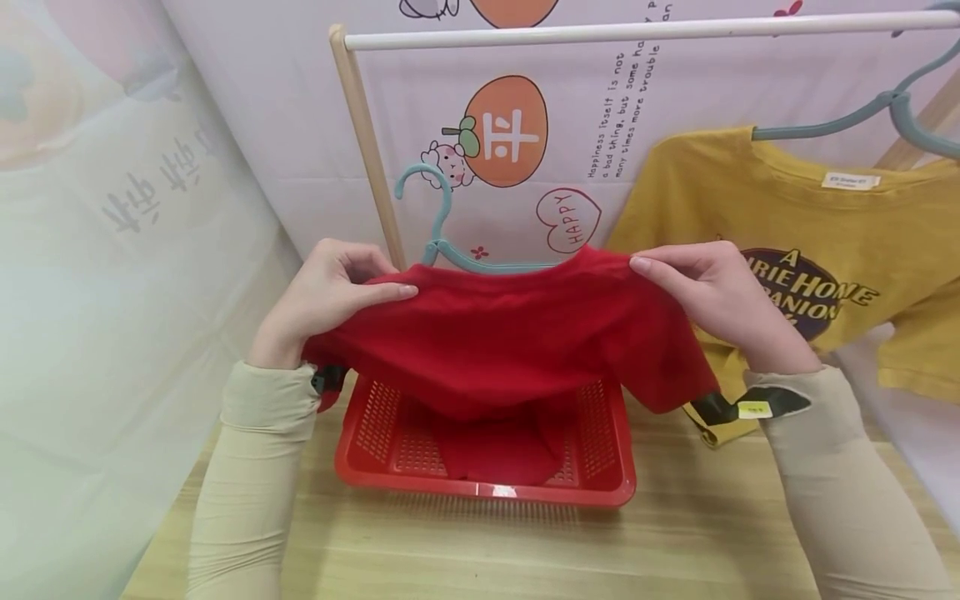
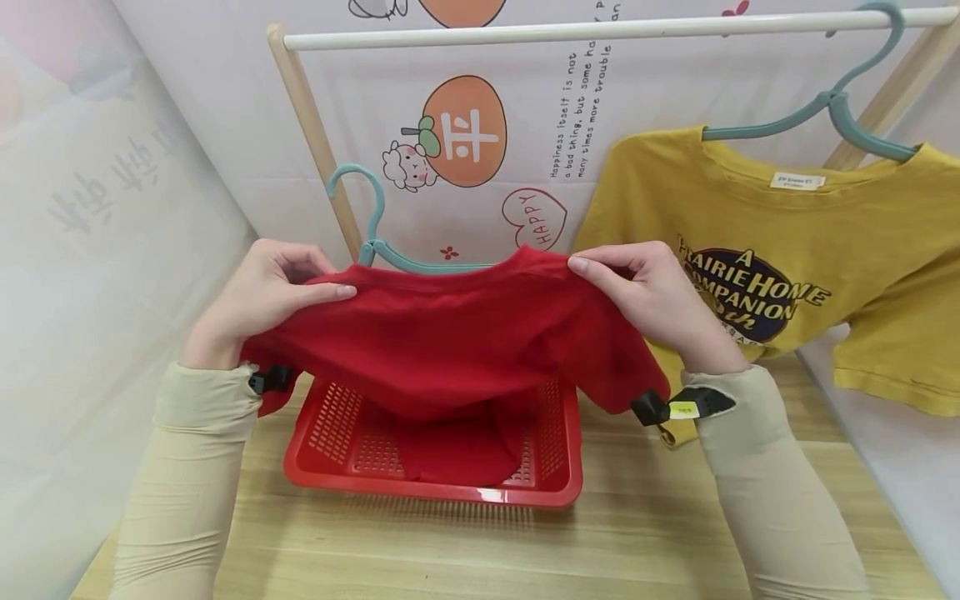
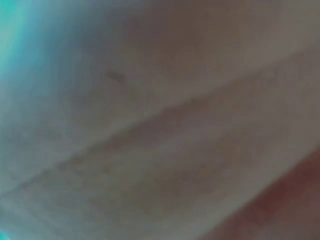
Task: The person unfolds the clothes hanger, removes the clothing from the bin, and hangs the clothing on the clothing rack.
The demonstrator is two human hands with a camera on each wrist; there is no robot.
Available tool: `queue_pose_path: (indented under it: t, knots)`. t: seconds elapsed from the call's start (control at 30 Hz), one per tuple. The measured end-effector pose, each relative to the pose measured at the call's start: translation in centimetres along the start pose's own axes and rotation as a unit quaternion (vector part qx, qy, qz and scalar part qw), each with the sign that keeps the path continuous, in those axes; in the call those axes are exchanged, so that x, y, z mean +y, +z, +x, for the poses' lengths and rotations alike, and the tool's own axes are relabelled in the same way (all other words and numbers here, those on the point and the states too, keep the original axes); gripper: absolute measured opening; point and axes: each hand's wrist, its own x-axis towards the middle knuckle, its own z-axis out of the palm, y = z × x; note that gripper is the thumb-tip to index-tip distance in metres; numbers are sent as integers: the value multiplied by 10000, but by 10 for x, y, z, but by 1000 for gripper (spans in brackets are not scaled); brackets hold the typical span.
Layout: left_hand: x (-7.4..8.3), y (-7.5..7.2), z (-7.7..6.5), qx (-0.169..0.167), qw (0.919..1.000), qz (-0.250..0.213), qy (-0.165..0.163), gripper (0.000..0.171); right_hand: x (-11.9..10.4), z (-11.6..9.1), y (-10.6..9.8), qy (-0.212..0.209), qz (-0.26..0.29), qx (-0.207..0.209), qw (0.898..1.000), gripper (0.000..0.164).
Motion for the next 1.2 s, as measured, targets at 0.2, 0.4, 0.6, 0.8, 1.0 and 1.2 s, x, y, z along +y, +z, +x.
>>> queue_pose_path:
  t: [0.2, 0.4, 0.6, 0.8, 1.0, 1.2]
  knots:
    - [3, 10, 4, -297, 9993, -47, 228, 12, -4, 9, 0, 82, 6, -937, 9956, 23]
    - [9, 26, 13, -552, 9970, -222, 499, 11, -16, 21, 13, -263, -125, -1188, 9925, 19]
    - [8, 29, 15, -340, 9981, -167, 482, 13, -26, 20, 13, -468, -552, -493, 9962, 20]
    - [3, 23, 15, 30, 9994, -166, 312, 15, -29, 13, 6, -1238, -773, -294, 9889, 17]
    - [2, 19, 13, -69, 9992, -248, 307, 15, -25, 14, -3, -1022, -1387, -84, 9850, 15]
    - [4, 20, 12, -17, 9991, -197, 364, 13, -28, 16, -4, -636, -1524, -377, 9855, 20]
